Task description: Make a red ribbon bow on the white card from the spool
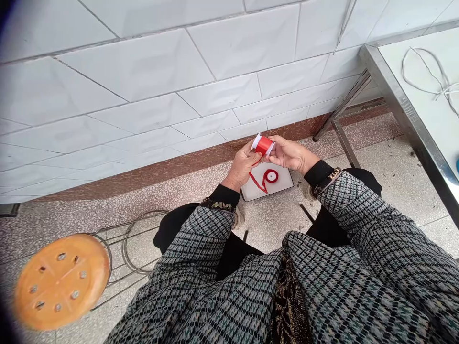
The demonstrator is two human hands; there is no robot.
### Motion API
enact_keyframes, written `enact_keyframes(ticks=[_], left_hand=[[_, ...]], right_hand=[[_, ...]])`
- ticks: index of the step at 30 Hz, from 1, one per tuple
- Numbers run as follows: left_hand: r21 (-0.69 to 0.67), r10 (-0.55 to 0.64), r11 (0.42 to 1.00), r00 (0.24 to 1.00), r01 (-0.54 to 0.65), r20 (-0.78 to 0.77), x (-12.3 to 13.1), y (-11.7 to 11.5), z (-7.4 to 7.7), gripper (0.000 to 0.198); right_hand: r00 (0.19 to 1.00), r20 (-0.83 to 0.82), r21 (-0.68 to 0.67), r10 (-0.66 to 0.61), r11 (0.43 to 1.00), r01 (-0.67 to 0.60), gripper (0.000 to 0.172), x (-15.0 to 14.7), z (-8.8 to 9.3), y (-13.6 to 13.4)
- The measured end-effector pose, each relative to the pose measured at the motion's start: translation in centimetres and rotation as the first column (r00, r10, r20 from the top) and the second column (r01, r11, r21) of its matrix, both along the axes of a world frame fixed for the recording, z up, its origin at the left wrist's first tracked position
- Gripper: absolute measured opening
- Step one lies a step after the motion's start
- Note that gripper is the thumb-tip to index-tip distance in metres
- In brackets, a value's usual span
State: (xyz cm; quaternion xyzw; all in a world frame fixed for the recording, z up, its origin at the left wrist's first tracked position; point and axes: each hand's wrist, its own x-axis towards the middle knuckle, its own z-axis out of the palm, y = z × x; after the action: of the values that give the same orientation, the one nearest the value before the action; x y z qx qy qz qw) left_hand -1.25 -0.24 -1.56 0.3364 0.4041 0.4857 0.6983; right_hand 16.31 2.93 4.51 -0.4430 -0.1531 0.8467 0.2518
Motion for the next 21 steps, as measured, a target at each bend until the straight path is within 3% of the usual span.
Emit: enact_keyframes(ticks=[4,9,13,17,21], left_hand=[[-0.030,-0.069,0.997,0.991,0.073,0.115,-0.1,0.0,0.0,0.068],[-0.056,-0.030,0.998,0.987,0.040,0.157,0.2,-0.2,-0.1,0.061],[-0.074,0.046,0.997,0.991,-0.037,0.129,0.3,-0.1,0.0,0.057],[-0.092,0.089,0.992,0.992,-0.080,0.089,0.3,0.1,0.2,0.054],[-0.116,0.128,0.986,0.987,-0.116,0.101,0.9,-0.1,0.3,0.051]], right_hand=[[0.995,-0.079,-0.082,0.068,0.994,-0.074,0.028,0.0,0.2,-0.2],[0.998,-0.018,-0.078,0.060,0.995,-0.061,0.040,-0.3,0.4,-0.5],[0.991,0.133,0.136,0.012,0.990,-0.030,0.036,-0.4,0.3,-0.8],[0.958,0.264,0.405,-0.109,0.914,-0.008,0.016,-0.9,0.0,-1.5],[0.906,0.351,0.476,-0.238,0.878,0.046,0.014,-1.8,-0.6,-1.6]])
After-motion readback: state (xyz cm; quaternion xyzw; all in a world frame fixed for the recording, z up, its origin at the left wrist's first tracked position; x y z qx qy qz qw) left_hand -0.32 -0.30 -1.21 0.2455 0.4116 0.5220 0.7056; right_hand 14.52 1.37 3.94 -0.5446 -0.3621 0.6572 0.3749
